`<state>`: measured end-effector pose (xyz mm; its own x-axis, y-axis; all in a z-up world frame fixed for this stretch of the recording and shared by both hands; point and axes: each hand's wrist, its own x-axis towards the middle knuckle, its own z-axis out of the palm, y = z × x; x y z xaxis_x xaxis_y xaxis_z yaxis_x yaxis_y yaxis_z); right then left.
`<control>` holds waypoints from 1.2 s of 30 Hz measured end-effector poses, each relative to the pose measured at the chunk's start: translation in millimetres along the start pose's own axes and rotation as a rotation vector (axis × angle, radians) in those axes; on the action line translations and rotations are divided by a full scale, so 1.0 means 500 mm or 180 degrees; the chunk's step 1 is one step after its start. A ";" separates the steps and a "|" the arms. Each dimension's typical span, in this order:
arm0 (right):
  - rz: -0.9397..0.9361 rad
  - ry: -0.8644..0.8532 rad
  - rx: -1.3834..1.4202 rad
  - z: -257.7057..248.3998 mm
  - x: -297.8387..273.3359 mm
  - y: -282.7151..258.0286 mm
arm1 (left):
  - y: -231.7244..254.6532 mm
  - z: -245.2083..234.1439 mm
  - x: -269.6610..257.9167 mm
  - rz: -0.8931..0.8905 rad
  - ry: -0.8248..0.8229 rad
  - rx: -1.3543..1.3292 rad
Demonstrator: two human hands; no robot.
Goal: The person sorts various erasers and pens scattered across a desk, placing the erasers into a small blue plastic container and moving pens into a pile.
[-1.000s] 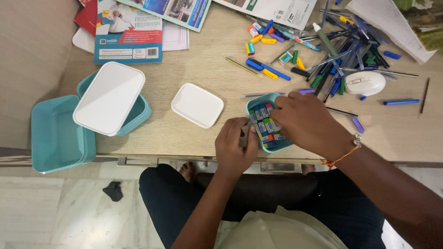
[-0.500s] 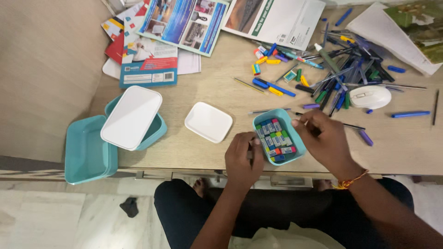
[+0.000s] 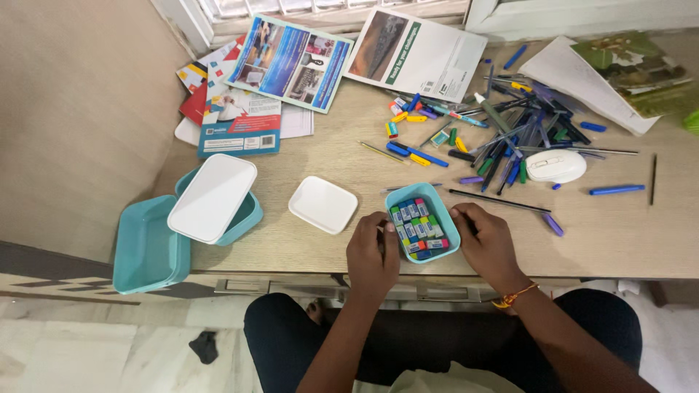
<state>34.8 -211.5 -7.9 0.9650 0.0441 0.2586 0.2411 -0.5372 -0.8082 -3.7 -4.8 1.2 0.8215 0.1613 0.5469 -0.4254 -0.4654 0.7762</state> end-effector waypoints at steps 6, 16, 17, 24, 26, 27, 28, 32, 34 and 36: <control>-0.0004 -0.0042 0.0143 -0.001 -0.002 -0.007 | -0.011 0.001 -0.003 0.0235 -0.0033 0.0219; -0.0167 0.0173 0.0314 -0.001 -0.005 0.023 | -0.008 -0.007 -0.001 -0.0049 -0.0283 0.0059; -0.0099 0.0176 0.0309 0.000 -0.005 0.027 | -0.008 -0.007 0.002 -0.0121 -0.0291 0.0013; 0.0204 -0.0060 -0.0316 0.002 0.046 0.057 | -0.011 -0.008 0.001 -0.0367 -0.0154 -0.0265; 0.0469 -0.0369 -0.0325 -0.005 0.070 0.053 | -0.015 -0.005 -0.003 -0.0396 -0.0161 -0.0195; 0.0671 -0.0557 -0.0268 -0.010 0.077 0.047 | -0.017 -0.003 -0.006 -0.0412 -0.0165 -0.0156; 0.0874 -0.0742 -0.0219 -0.016 0.084 0.040 | -0.020 -0.002 -0.008 -0.0337 -0.0133 -0.0150; 0.0884 -0.0903 -0.0336 -0.018 0.091 0.026 | -0.035 0.003 -0.003 -0.0581 0.0021 -0.0472; 0.0144 -0.0683 -0.0437 -0.014 0.087 0.028 | -0.039 0.005 0.015 -0.0755 0.0177 -0.0727; -0.0126 -0.0617 -0.0701 -0.007 0.071 0.029 | -0.038 0.010 0.041 -0.0716 0.0386 -0.0919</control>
<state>72.1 -220.9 -8.5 0.9621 0.2175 0.1646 0.2713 -0.7009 -0.6596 22.8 3.0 -3.8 0.8629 0.3412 0.3728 -0.3434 -0.1453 0.9279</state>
